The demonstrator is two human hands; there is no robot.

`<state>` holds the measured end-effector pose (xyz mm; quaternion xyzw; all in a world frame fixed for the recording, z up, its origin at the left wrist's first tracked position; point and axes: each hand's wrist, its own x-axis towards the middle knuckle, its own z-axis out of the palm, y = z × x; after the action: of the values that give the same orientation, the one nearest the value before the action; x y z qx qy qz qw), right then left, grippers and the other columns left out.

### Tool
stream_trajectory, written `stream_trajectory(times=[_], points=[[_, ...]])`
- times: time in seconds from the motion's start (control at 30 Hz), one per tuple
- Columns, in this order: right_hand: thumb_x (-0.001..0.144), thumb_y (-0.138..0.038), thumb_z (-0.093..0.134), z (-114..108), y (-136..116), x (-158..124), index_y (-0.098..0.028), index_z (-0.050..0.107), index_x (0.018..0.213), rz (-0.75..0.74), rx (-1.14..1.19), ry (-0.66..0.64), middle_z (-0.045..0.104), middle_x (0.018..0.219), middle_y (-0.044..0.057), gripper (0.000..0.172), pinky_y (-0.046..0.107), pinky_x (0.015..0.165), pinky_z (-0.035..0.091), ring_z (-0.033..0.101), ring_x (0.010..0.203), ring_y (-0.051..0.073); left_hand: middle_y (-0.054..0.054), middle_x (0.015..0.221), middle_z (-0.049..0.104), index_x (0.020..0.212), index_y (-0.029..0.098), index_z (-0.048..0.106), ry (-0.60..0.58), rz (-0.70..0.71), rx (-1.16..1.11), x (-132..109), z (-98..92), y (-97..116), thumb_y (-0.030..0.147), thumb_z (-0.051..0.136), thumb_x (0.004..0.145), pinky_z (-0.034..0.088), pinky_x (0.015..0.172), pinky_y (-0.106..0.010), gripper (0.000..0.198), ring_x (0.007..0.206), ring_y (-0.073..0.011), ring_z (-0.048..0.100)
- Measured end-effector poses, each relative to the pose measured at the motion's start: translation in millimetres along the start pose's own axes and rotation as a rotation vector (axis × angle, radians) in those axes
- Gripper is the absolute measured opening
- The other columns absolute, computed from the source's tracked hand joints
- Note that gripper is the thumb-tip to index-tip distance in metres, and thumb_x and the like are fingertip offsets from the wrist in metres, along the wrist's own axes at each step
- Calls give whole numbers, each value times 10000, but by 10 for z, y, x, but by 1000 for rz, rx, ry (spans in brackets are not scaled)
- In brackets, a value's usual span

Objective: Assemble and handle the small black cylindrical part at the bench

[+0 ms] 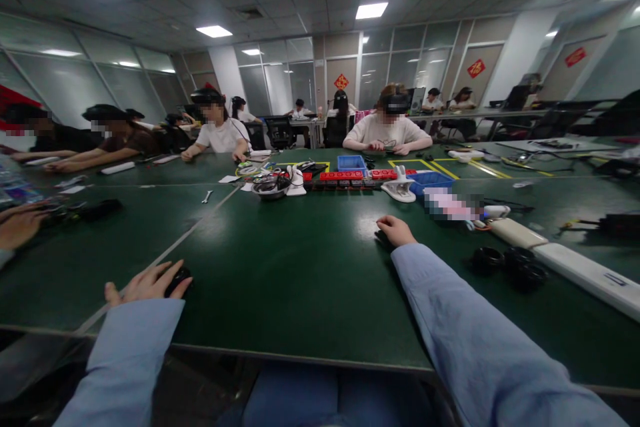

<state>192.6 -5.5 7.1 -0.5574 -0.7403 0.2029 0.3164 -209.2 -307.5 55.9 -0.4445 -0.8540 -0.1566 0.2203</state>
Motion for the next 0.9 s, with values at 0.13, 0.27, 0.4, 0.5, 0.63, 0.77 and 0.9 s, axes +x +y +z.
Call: stream_trajectory(times=[0.13, 0.27, 0.4, 0.5, 0.63, 0.77, 0.9], points=[[683, -273, 466, -5, 10, -4, -162, 580, 767, -8, 16, 7, 605, 761, 34, 180, 226, 642, 385, 538, 720, 132, -36, 1162, 462, 1112, 274, 369, 132, 12, 113, 12, -2, 11, 450, 429, 689, 204, 868, -588, 462, 1068, -289, 393], [677, -257, 479, 11, -5, -14, -160, 579, 758, -13, 28, 15, 596, 739, 29, 160, 227, 645, 391, 534, 705, 126, -59, 1148, 456, 1108, 255, 390, 253, 207, -79, -17, 4, 311, 475, 455, 651, 297, 868, -526, 511, 1005, -299, 450], [685, -261, 467, -28, -204, -76, -152, 557, 841, -11, 41, 54, 581, 764, 36, 210, 237, 649, 395, 521, 697, 122, -67, 1063, 518, 1063, 216, 471, -14, 682, -383, -171, 157, 1069, 405, 419, 704, 351, 891, -350, 408, 1011, -202, 458], [690, -281, 463, -245, -479, -187, -136, 526, 897, -85, 144, 108, 568, 803, 47, 261, 232, 631, 405, 511, 673, 113, -67, 1237, 392, 1179, 205, 385, -344, 898, -404, -265, 321, 1718, 462, 460, 663, 289, 938, -368, 581, 1144, -227, 324], [694, -334, 472, -884, -652, -414, -145, 497, 964, -221, 173, 224, 550, 908, 69, 331, 250, 654, 415, 510, 761, 139, -67, 1345, 195, 1274, 223, 191, -635, 983, -295, -196, 451, 2356, 611, 317, 677, 138, 959, -495, 724, 1225, -259, 146], [676, -382, 493, -1586, -338, -686, -164, 473, 1038, -47, -82, 259, 562, 941, 90, 424, 283, 644, 421, 534, 732, 166, -73, 1356, 151, 1280, 225, 161, -678, 1029, -305, -23, 510, 2703, 667, 227, 665, 88, 955, -516, 761, 1236, -260, 93], [616, -415, 546, -1865, 152, -912, -181, 469, 1088, 163, -349, 97, 588, 932, 90, 533, 298, 621, 432, 567, 693, 190, -80, 1356, 143, 1278, 216, 171, -689, 1054, -332, 63, 580, 2844, 683, 222, 651, 82, 950, -526, 783, 1235, -268, 89]])
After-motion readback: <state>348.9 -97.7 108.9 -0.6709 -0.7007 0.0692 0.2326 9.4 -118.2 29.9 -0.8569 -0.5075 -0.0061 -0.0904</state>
